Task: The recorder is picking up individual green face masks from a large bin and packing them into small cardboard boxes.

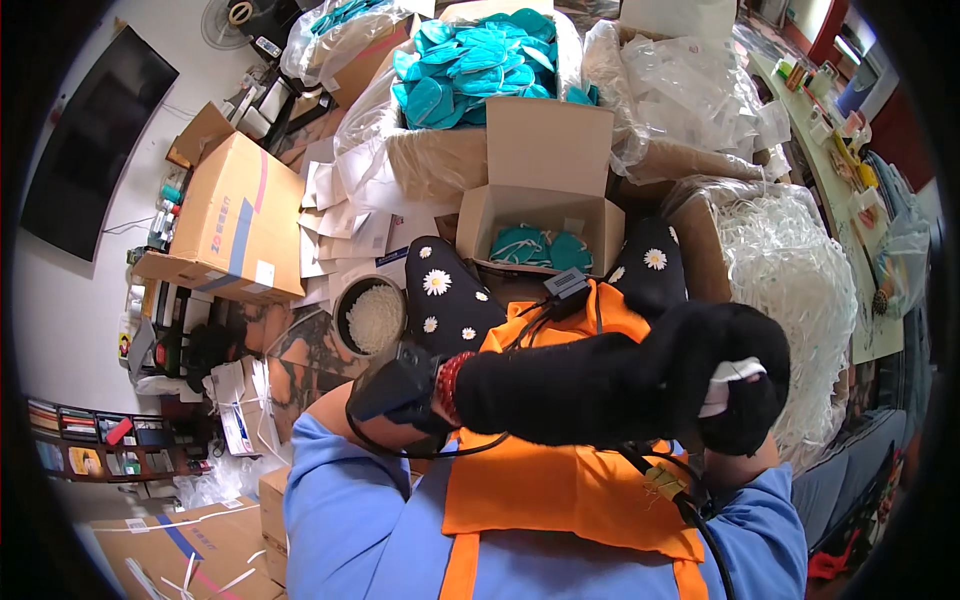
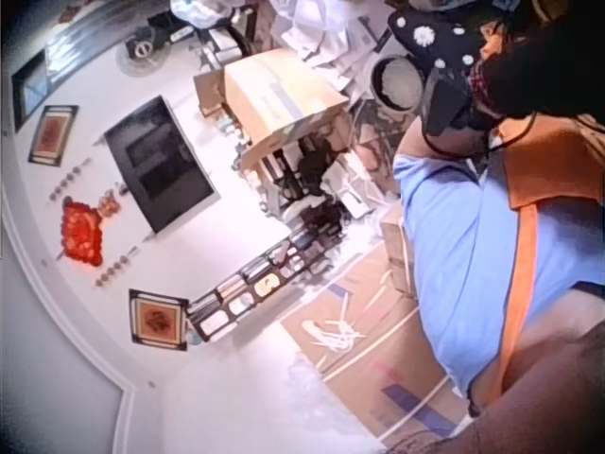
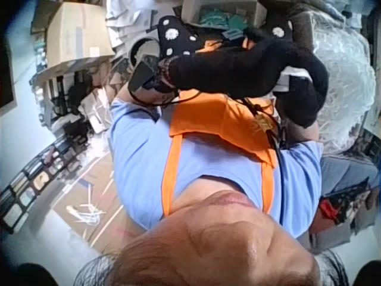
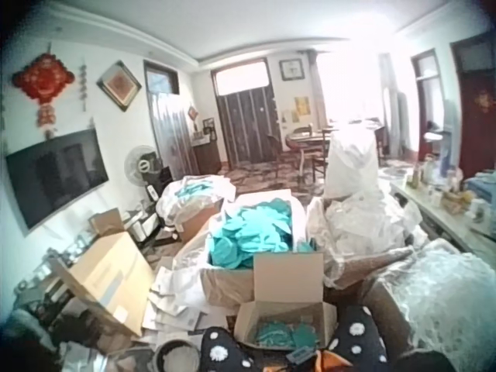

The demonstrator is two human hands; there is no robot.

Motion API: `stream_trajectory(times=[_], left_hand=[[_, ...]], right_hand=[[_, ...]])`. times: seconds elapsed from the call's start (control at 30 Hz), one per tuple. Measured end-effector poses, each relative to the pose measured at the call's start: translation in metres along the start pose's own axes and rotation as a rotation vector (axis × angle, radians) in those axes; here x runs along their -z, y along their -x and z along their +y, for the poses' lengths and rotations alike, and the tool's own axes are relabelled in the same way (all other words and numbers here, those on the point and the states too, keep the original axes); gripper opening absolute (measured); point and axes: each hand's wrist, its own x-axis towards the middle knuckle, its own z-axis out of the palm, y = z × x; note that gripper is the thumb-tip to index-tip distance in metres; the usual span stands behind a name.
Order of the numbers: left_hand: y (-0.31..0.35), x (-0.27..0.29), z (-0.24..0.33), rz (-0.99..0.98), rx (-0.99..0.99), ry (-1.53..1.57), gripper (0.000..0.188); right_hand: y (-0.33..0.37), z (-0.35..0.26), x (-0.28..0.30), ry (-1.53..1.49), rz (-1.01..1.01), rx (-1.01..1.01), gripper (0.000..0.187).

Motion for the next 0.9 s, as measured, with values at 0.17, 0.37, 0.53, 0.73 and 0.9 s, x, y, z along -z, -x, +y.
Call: stream_trajectory(times=[0.17,0.37,0.53,0.73,0.9], left_hand=[[0.000,0.004,0.008,0.231,0.283,0.682,0.026],[0.001,0.005,-0.014,0.173,0.532,0.904,0.048],[0.006,-0.002,-0.038,0.092,0.621,0.895,0.049],[-0.004,0.014,-0.028,-0.032,0.731,0.970,0.055],[0.010,0.014,-0.048,-0.109,0.803,1.017,0.042]], right_hand=[[-0.004,0.006,0.005,-0.028,0.061,-0.147,0.057],[-0.013,0.015,-0.006,-0.250,0.105,-0.172,0.047],[-0.011,0.020,0.019,-0.005,0.069,-0.440,0.038],[-0.015,0.022,0.028,0.027,-0.036,-0.427,0.033],[-0.023,0.013,0.031,0.106,-0.144,-0.459,0.031]])
